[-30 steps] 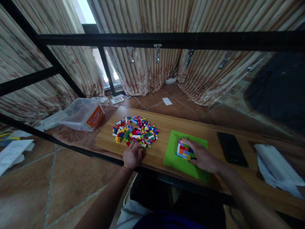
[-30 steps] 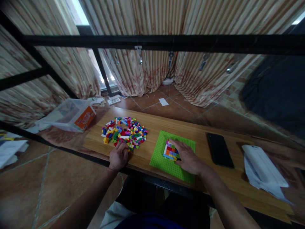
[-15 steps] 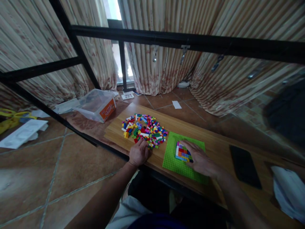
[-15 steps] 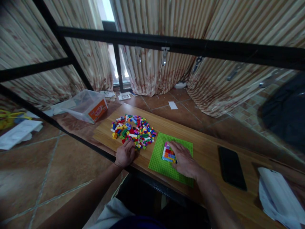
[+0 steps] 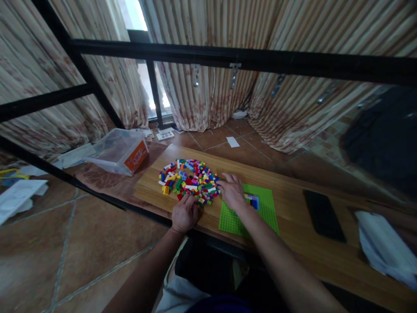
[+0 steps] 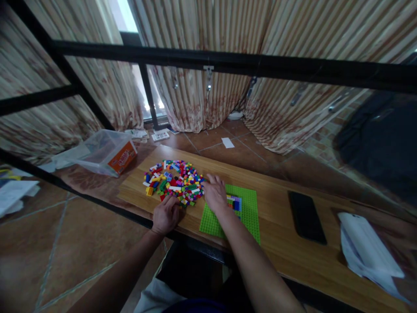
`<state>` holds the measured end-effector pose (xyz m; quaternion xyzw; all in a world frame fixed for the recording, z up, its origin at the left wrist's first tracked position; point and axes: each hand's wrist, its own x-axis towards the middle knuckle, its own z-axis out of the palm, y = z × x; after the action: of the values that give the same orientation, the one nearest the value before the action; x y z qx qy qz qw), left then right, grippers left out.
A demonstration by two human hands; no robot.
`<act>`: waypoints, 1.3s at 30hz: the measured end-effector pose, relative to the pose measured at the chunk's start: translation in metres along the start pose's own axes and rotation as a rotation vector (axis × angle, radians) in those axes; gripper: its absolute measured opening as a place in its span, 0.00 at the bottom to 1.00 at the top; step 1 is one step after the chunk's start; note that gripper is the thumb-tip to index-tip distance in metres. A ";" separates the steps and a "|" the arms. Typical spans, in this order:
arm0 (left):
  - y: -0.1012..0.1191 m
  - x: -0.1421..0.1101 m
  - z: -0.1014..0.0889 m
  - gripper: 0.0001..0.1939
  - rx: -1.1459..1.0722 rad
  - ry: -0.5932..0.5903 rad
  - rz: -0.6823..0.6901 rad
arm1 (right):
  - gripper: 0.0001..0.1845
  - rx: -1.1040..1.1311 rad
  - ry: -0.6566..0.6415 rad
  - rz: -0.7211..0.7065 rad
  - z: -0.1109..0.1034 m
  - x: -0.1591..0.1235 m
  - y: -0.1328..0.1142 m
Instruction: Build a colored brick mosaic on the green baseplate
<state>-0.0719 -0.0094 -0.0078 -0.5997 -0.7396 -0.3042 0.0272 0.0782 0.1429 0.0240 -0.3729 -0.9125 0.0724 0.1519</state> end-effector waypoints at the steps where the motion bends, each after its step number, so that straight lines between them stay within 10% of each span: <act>1: 0.000 0.000 0.000 0.08 0.004 0.000 0.000 | 0.11 0.005 0.017 0.002 0.000 -0.001 -0.002; 13: -0.001 0.002 0.000 0.08 0.033 0.001 0.001 | 0.09 0.622 0.211 0.094 -0.024 -0.069 -0.055; 24: 0.002 0.005 0.000 0.10 0.020 0.037 0.012 | 0.15 0.675 0.188 0.461 -0.036 -0.175 -0.013; 39: 0.000 0.005 0.002 0.09 0.049 0.037 -0.010 | 0.16 0.577 0.362 0.609 -0.035 -0.165 0.027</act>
<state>-0.0724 -0.0043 -0.0079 -0.5896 -0.7491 -0.2972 0.0542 0.2186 0.0469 0.0138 -0.5734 -0.6625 0.2988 0.3782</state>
